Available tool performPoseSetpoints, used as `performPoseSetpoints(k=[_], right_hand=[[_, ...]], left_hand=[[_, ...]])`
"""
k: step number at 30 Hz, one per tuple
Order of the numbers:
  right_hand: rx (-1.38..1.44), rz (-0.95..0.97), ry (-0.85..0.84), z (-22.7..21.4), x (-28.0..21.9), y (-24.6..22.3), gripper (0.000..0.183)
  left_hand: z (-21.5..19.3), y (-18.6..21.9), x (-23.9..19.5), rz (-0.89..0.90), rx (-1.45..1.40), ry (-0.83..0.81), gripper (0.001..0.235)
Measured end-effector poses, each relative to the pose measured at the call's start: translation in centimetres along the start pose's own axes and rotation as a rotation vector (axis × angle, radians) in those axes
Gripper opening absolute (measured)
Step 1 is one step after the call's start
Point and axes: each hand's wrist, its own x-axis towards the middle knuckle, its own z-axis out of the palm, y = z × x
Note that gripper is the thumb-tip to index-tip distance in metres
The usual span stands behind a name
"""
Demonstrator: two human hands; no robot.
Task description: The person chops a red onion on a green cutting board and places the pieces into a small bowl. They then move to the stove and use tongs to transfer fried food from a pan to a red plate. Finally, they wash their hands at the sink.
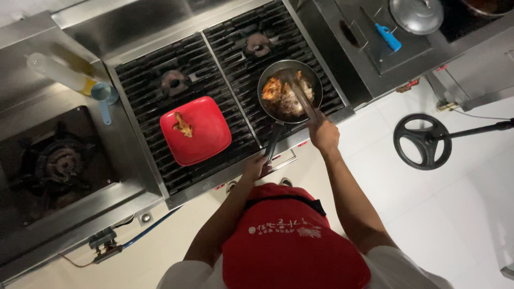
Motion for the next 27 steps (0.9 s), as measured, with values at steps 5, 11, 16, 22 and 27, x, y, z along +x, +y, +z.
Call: performPoseSetpoints(k=[5,11,16,22,27], right_hand=[[0.018,-0.107,0.024,2.2,-1.4,-0.5,0.057],[0.041,-0.070,0.022,3.9,-1.1,1.6,0.055],[0.017,-0.430,0.178,3.7,-1.7,2.1,0.049],[0.178,-0.132,0.011,1.9,-5.6,1.2,0.053],[0.400,-0.167,-0.019,1.4,-8.8,1.0,0.053]], left_hand=[[-0.3,0.2,-0.7,-0.027,0.039,0.082,0.027],[-0.7,-0.1,0.1,-0.085,0.034,0.070,0.034],[-1.4,-0.5,0.1,-0.003,0.037,-0.062,0.038],[-3.8,0.0,-2.2,0.316,0.329,0.169,0.032],[-9.5,4.3,-5.7,0.449,0.631,0.694,0.019]])
